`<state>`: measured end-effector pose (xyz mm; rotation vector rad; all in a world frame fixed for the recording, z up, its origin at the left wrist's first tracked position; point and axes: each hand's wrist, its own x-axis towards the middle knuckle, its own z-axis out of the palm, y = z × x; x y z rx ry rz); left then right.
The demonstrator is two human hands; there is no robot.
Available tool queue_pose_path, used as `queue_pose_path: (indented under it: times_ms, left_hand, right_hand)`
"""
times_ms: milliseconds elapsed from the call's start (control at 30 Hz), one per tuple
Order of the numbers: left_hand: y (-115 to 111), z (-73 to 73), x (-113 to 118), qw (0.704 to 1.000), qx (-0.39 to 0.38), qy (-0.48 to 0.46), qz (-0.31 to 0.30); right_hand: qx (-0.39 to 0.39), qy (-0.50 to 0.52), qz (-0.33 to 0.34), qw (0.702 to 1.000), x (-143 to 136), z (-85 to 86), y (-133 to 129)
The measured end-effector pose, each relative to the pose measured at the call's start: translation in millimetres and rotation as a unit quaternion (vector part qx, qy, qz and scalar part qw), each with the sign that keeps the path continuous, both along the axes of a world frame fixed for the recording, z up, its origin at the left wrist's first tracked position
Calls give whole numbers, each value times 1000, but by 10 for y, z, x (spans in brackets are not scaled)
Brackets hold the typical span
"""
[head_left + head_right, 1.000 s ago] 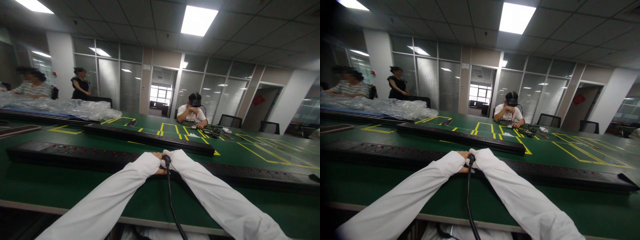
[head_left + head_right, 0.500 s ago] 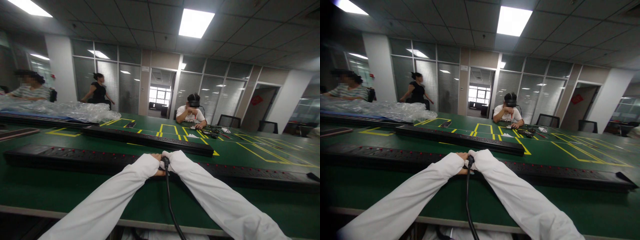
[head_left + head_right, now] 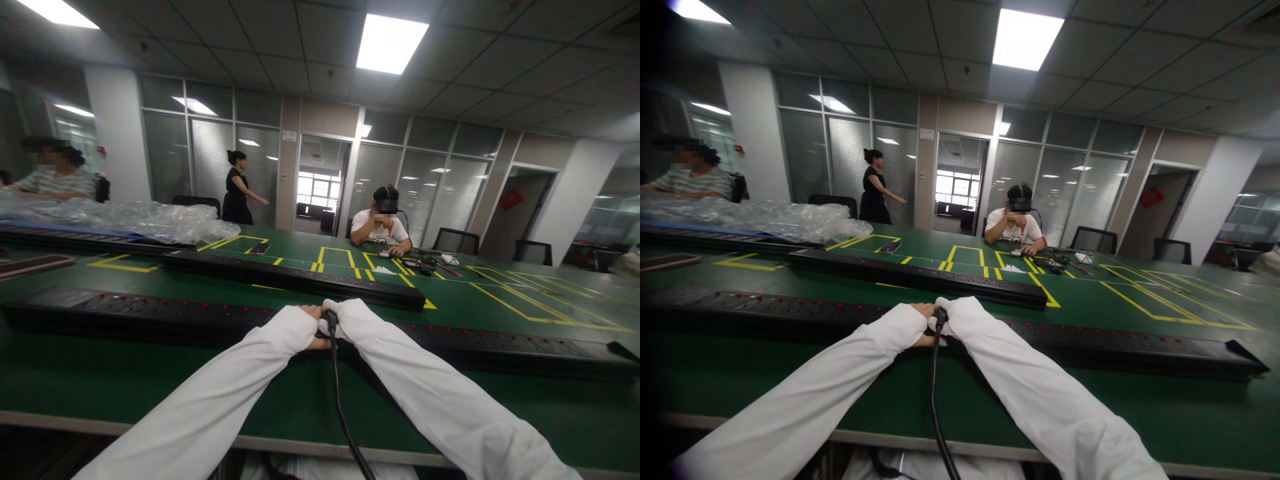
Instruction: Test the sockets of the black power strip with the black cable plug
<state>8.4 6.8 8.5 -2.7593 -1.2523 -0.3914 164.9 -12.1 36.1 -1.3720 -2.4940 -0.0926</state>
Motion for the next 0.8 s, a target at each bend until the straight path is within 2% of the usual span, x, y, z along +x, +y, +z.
queue_pose_path:
  times_ms: [167,433,700,800]
  left_hand:
    - [6,-13,9,1000,-15,7,9]
    - [-77,14,-5,1000,11,-9,15]
    - [-11,-52,-7,1000,15,-17,-3]
    - [17,-68,0,1000,19,-19,-6]
  right_hand:
    - [15,-33,-3,999,-6,2,-9]
    - [-19,-11,5,1000,24,50,-54]
    - [-1,-31,-36,999,-22,-5,-26]
    - [13,-34,-28,999,-19,-9,-23]
